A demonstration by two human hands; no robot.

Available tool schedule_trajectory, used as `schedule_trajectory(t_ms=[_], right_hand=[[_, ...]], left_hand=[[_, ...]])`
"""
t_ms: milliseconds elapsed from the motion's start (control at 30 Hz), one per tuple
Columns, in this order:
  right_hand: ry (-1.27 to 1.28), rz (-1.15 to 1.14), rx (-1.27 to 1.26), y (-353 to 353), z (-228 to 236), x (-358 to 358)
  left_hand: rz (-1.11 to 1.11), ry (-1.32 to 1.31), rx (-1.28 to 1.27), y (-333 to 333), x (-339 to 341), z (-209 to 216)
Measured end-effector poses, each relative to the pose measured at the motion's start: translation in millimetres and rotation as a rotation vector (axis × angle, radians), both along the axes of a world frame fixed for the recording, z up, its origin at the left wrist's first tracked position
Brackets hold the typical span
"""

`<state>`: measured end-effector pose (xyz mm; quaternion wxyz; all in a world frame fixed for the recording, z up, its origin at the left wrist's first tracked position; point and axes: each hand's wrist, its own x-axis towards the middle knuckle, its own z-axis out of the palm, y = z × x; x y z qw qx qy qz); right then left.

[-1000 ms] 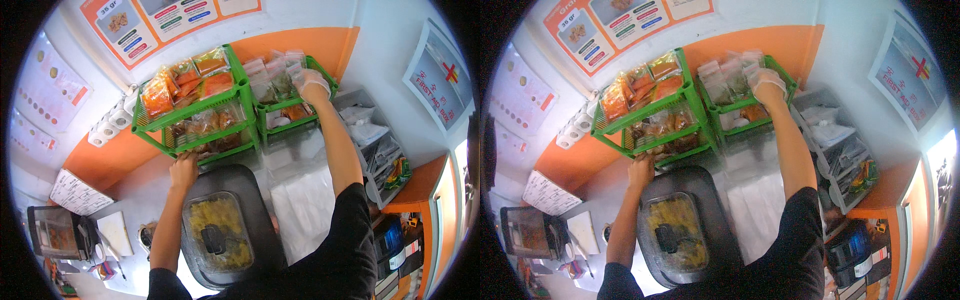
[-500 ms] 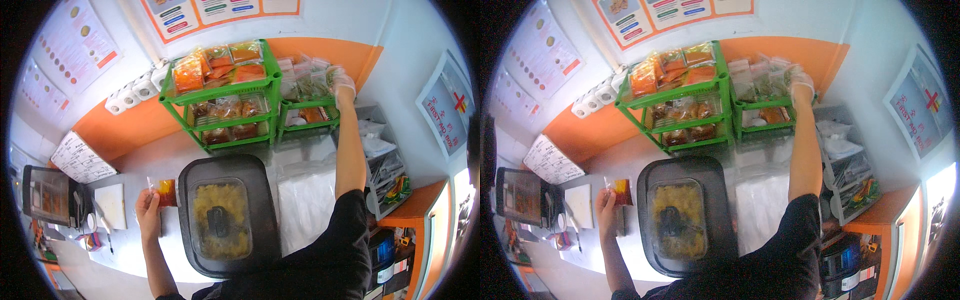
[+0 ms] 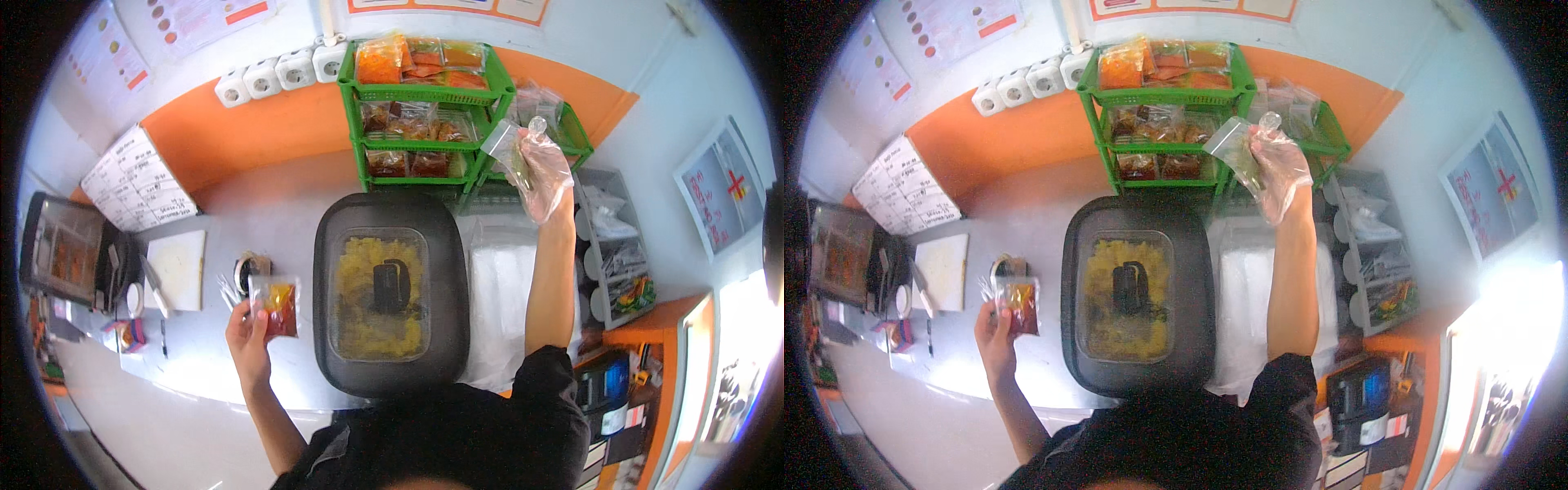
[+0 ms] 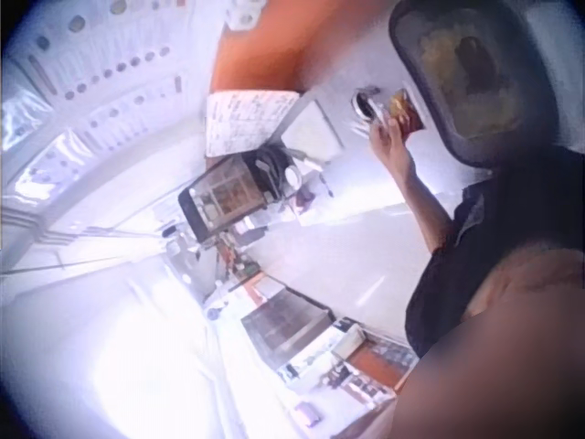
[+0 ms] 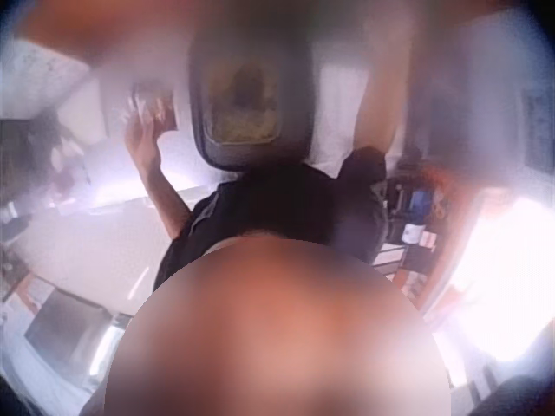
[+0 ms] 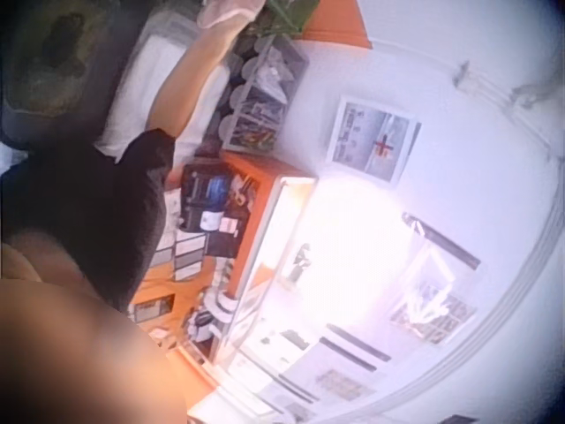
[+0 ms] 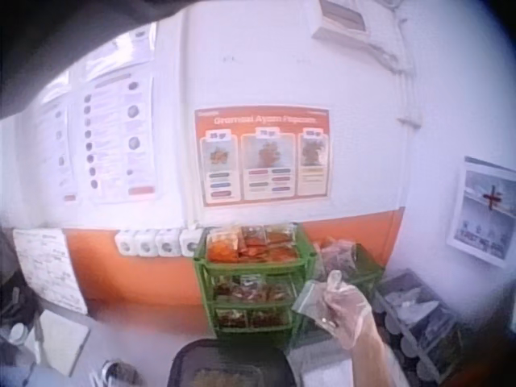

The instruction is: The person retrieves a receipt and a takeout box, then scoops rice and scrambled eggs into the box. They add a fried chicken piece and a small sauce packet, close the box, and place it into a plastic bag with the receipt for delivery.

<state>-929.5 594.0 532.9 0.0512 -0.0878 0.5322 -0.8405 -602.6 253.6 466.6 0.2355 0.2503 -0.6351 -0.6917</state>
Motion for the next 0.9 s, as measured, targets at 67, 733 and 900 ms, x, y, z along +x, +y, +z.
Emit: schedule_trajectory(t_ms=[67, 733, 900], right_hand=[[0.069, -0.196, 0.167, 21.1, -25.0, -32.0], [0.304, -0.333, 1.734, 26.1, -92.6, -206.9], [0.496, -0.377, 1.555, 40.5, -86.8, -214.0]], left_hand=[[0.055, -0.024, -0.033, -10.3, 21.6, -2.8], [0.489, -0.256, 0.019, -2.3, 94.4, -17.9], [0.475, -0.219, 0.012, -6.8, 106.0, -29.2]])
